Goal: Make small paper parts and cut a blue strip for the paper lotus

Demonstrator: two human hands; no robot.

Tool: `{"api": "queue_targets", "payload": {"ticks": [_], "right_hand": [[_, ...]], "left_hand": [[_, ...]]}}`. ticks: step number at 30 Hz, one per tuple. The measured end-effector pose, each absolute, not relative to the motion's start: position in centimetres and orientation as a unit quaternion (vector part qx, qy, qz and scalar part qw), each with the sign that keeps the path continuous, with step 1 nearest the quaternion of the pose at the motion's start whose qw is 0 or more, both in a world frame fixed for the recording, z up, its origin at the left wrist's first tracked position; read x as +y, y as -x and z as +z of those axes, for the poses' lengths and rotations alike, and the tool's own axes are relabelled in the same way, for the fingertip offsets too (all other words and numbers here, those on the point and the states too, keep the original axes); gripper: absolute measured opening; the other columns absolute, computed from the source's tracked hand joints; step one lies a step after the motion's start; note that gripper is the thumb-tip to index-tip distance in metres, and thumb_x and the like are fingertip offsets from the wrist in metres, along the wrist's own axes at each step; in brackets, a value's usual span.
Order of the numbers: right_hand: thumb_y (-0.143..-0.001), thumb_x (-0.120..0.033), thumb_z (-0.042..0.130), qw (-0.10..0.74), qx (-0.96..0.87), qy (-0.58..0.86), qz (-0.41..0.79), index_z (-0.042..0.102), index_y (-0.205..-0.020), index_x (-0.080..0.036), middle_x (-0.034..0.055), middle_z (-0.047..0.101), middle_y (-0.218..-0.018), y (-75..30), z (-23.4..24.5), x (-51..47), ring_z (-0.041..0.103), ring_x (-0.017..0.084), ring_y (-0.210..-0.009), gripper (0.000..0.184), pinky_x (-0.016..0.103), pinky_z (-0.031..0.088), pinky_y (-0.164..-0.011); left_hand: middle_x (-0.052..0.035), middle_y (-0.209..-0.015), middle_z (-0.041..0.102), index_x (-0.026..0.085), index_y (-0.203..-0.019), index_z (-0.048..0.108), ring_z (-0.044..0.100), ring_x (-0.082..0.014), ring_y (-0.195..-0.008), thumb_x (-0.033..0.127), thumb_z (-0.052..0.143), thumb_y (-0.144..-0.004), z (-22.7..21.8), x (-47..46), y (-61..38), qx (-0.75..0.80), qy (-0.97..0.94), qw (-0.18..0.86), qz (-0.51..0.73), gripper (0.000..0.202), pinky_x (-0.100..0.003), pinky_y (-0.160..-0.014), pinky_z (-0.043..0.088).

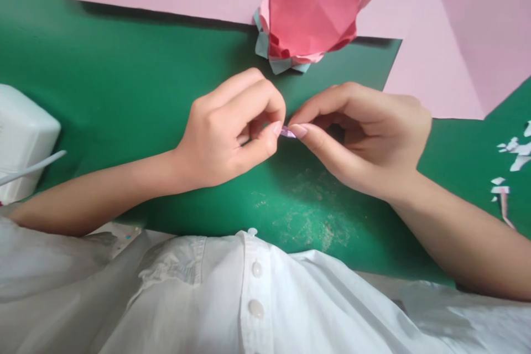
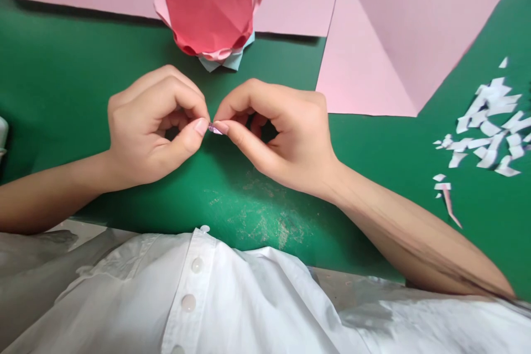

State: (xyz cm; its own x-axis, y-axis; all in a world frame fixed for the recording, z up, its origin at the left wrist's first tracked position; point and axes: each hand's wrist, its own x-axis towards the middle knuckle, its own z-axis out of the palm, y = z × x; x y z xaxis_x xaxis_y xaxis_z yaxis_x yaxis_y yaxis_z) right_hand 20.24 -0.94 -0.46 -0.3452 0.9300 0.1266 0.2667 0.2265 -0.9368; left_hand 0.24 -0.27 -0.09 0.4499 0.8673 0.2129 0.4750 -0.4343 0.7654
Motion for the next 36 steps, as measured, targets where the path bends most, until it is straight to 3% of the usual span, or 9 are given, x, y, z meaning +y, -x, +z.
{"api": "queue_targets", "payload": {"ticks": [11, 21, 36], "right_hand": [[-0.081, -0.018, 0.075, 0.421, -0.672, 0.4, 0.459, 0.071, -0.09, -0.029, -0.0023, 0.07, -0.08, -20.33, -1.0, -0.89, 0.062, 0.015, -0.062, 0.015, 0.031, 0.051, -0.051], [-0.085, -0.024, 0.071, 0.402, -0.66, 0.413, 0.481, 0.071, -0.091, -0.03, -0.0017, 0.069, -0.079, -20.27, -0.73, -0.85, 0.064, 0.016, -0.065, 0.009, 0.031, 0.053, -0.051], [-0.076, -0.024, 0.082, 0.421, -0.657, 0.432, 0.452, 0.072, -0.093, -0.033, -0.0021, 0.07, -0.084, -20.28, -0.79, -1.13, 0.063, 0.017, -0.067, 0.022, 0.031, 0.054, -0.052]], "left_hand": [[-0.0013, -0.09, 0.064, 0.022, -0.089, 0.062, 0.064, -0.0097, -0.067, 0.026, 0.063, -0.087, 0.13, -0.19, -0.25, 0.434, -0.733, 0.42, 0.314, 0.005, -0.021, -0.047, 0.048], [-0.0007, -0.079, 0.065, 0.022, -0.079, 0.06, 0.062, -0.0104, -0.067, 0.024, 0.061, -0.089, 0.29, -0.15, -0.22, 0.426, -0.753, 0.407, 0.293, 0.01, -0.022, -0.048, 0.047], [-0.0009, -0.077, 0.066, 0.022, -0.079, 0.059, 0.061, -0.0101, -0.065, 0.027, 0.061, -0.09, 0.27, -0.07, -0.32, 0.424, -0.749, 0.416, 0.294, 0.012, -0.022, -0.047, 0.046]]}}
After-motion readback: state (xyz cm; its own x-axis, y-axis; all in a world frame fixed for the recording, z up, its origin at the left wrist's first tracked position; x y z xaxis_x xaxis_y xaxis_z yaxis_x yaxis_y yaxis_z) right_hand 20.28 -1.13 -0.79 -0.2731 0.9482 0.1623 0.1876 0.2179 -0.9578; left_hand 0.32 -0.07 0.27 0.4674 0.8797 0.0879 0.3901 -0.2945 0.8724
